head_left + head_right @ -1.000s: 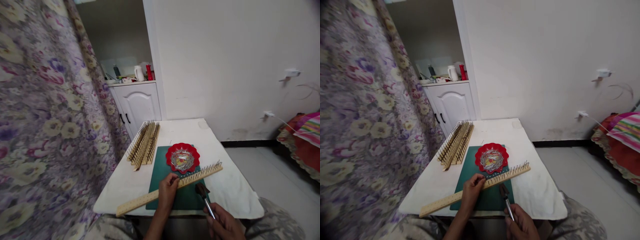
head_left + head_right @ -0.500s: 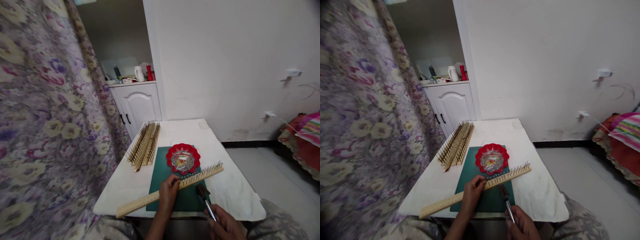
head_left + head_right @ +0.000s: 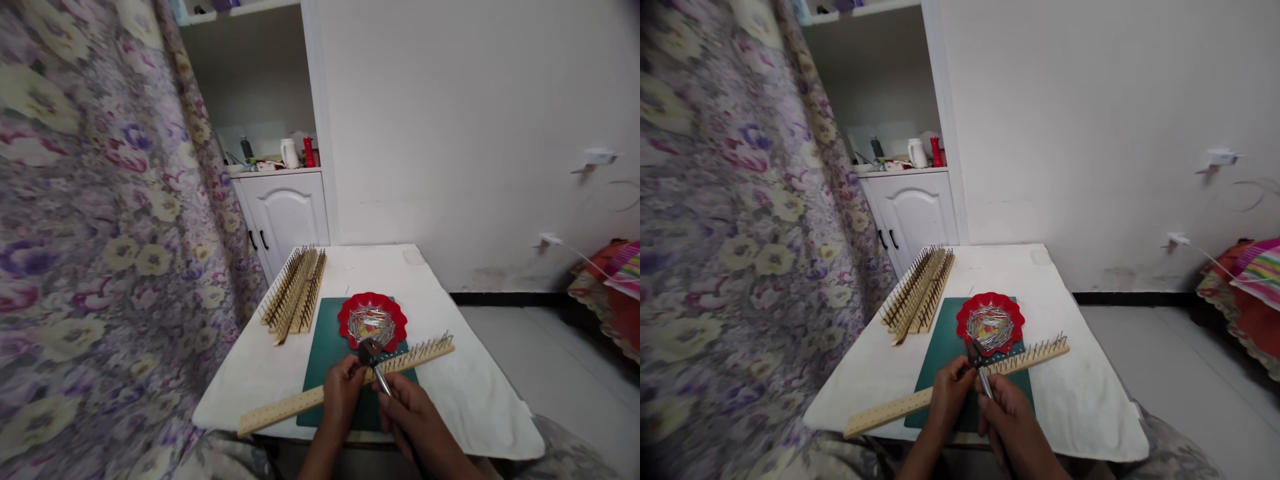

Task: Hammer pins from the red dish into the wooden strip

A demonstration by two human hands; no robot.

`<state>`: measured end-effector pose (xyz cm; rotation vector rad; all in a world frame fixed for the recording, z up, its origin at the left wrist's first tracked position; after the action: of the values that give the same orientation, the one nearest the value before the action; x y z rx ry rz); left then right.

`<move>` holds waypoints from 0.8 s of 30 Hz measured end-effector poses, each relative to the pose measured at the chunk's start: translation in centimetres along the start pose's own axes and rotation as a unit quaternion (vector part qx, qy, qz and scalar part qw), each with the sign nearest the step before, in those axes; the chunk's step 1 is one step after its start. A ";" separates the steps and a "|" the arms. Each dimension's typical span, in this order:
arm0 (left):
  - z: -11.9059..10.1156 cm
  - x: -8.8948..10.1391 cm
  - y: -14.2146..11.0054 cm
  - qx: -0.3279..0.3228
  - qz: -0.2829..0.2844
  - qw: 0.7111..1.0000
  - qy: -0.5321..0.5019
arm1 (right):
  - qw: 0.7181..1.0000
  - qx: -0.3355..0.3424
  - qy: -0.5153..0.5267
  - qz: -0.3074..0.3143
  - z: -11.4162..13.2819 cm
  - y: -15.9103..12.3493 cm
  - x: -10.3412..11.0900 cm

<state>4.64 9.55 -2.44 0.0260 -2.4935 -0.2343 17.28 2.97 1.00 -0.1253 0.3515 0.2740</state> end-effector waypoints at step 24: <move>-0.4 0.5 -0.1 0.005 0.014 1.000 -0.017 | 0.998 -0.014 -0.046 0.029 -5.1 -3.3 3.6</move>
<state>4.47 9.36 -1.87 -0.0080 -2.5273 -0.2124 19.84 -0.16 -4.84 -0.1302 0.2609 0.3413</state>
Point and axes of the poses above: each hand's wrist, its own y-axis towards the middle knuckle, its own x-axis out of the back of the hand, z = x × y, the point moved 5 cm from there along y, towards the middle knuckle, and after that the axes turned 6 degrees about y, right-handed, at the moved point
